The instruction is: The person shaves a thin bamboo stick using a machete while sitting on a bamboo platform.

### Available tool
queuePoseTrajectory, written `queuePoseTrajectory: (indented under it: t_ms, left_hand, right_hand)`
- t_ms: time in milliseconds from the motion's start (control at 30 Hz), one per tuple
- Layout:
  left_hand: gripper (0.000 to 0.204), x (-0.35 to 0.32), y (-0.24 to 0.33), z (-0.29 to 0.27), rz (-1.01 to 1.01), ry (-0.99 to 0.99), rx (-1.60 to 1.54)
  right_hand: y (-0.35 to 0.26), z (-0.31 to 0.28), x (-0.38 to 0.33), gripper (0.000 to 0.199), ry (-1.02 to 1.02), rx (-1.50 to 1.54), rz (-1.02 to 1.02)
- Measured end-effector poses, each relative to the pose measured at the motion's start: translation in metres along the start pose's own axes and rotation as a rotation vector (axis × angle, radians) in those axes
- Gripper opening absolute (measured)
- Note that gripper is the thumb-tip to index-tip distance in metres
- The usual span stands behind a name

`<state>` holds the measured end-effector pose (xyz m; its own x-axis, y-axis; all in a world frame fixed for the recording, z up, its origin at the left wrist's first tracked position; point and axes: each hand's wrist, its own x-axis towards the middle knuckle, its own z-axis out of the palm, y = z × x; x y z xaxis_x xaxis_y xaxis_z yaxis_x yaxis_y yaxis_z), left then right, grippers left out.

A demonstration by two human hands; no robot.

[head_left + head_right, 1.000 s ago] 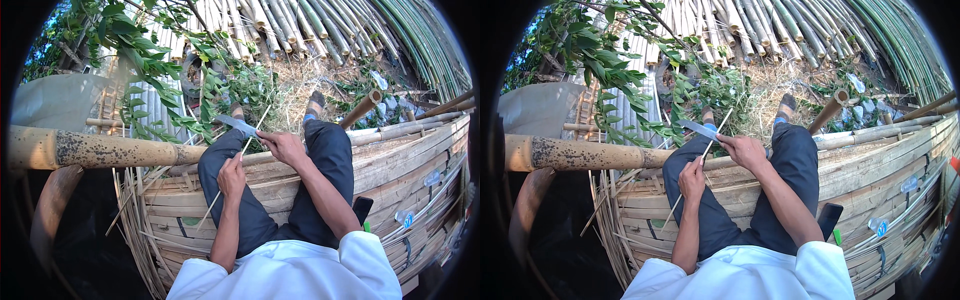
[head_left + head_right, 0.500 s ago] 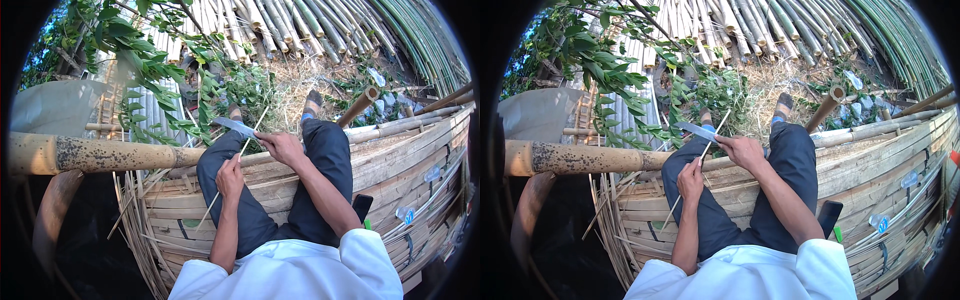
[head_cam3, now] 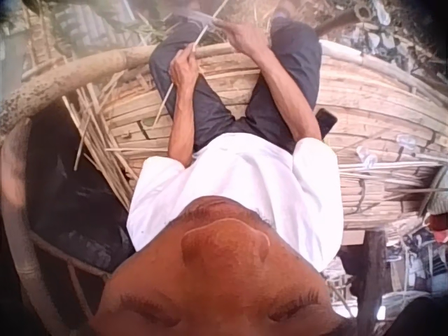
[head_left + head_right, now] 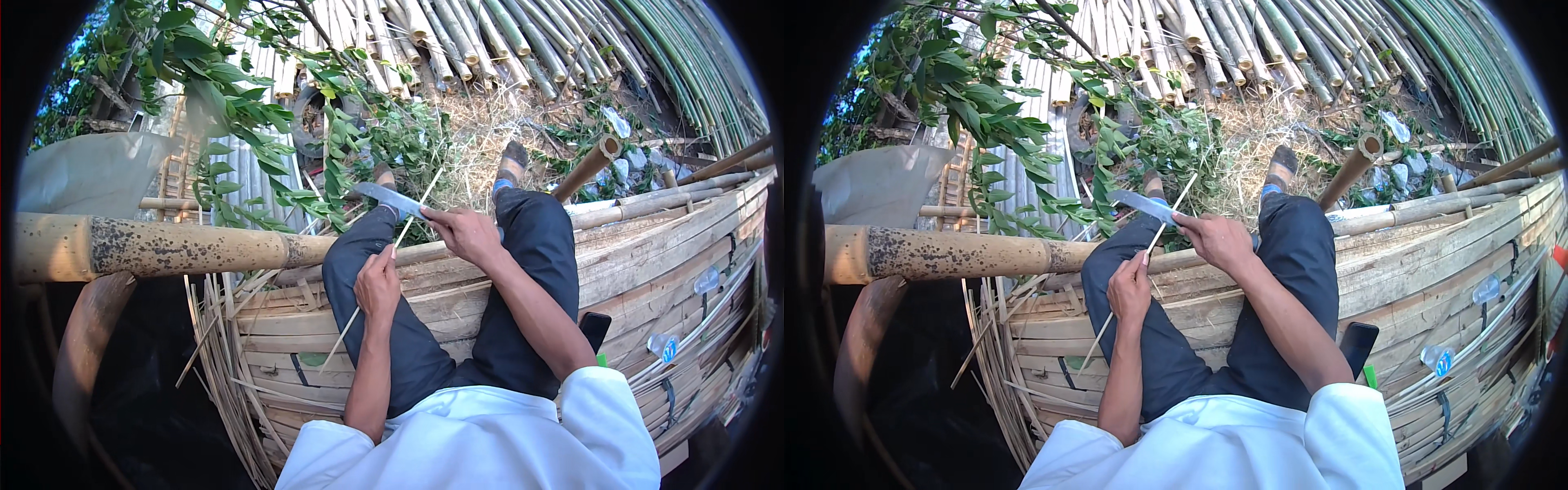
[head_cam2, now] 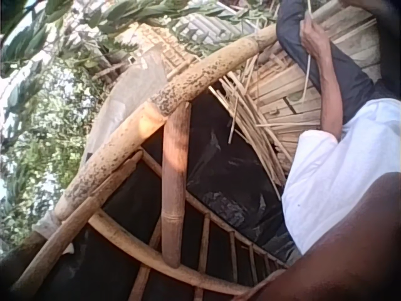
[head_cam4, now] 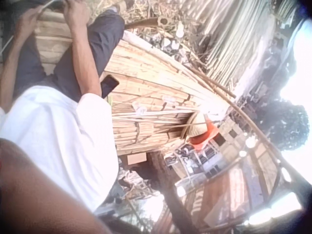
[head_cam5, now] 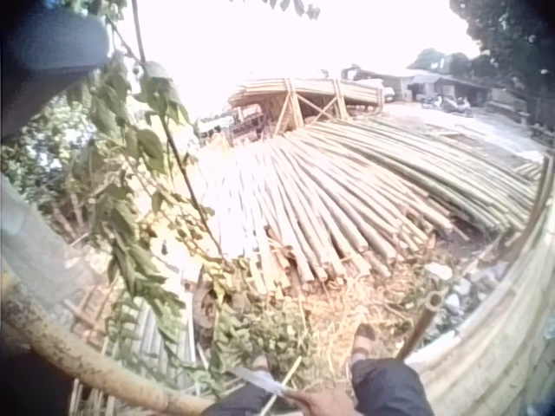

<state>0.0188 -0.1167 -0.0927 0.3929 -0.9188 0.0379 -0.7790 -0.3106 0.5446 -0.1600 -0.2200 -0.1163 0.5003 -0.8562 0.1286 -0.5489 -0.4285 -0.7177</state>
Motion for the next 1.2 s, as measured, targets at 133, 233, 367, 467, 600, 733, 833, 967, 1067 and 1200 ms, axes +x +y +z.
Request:
queuePoseTrajectory:
  t_ms: [133, 233, 367, 467, 600, 733, 833, 967, 1067, 1200]
  left_hand:
    - [0.021, 0.003, 0.010, 0.000, 0.038, -0.006, -0.004]
    - [0.021, 0.001, 0.005, -0.003, -0.020, 0.007, -0.035]
    - [0.021, 0.002, 0.011, -0.002, -0.004, -0.026, 0.006]
    - [0.021, 0.005, 0.003, -0.001, -0.001, 0.003, -0.020]
    - [0.021, 0.003, 0.012, -0.001, 0.036, -0.025, 0.017]
    - [0.020, 0.002, 0.007, -0.003, -0.017, -0.012, -0.004]
    - [0.020, 0.003, 0.010, -0.001, 0.042, -0.045, 0.025]
    - [0.021, 0.007, 0.004, -0.002, -0.013, -0.024, 0.006]
    - [0.021, 0.004, 0.011, -0.001, 0.041, -0.020, 0.015]
    - [0.021, 0.005, 0.004, -0.002, -0.076, -0.036, -0.036]
  right_hand:
    - [0.006, -0.003, 0.007, 0.028, 0.156, 0.012, 0.323]
    - [-0.004, 0.005, -0.002, 0.027, 0.025, -0.044, 0.053]
    - [0.012, -0.003, 0.009, 0.028, 0.177, 0.015, 0.304]
    - [0.004, 0.011, -0.002, 0.028, 0.051, 0.030, 0.011]
    - [0.012, -0.005, 0.011, 0.028, 0.200, 0.038, 0.358]
    - [0.004, 0.006, 0.000, 0.027, 0.023, -0.007, 0.084]
    - [0.014, -0.001, 0.011, 0.028, 0.252, 0.009, 0.387]
    - [-0.003, 0.003, 0.001, 0.027, 0.022, -0.036, 0.155]
    - [0.008, -0.013, 0.012, 0.030, 0.168, 0.037, 0.468]
    - [0.004, 0.006, 0.001, 0.028, 0.042, 0.001, 0.075]
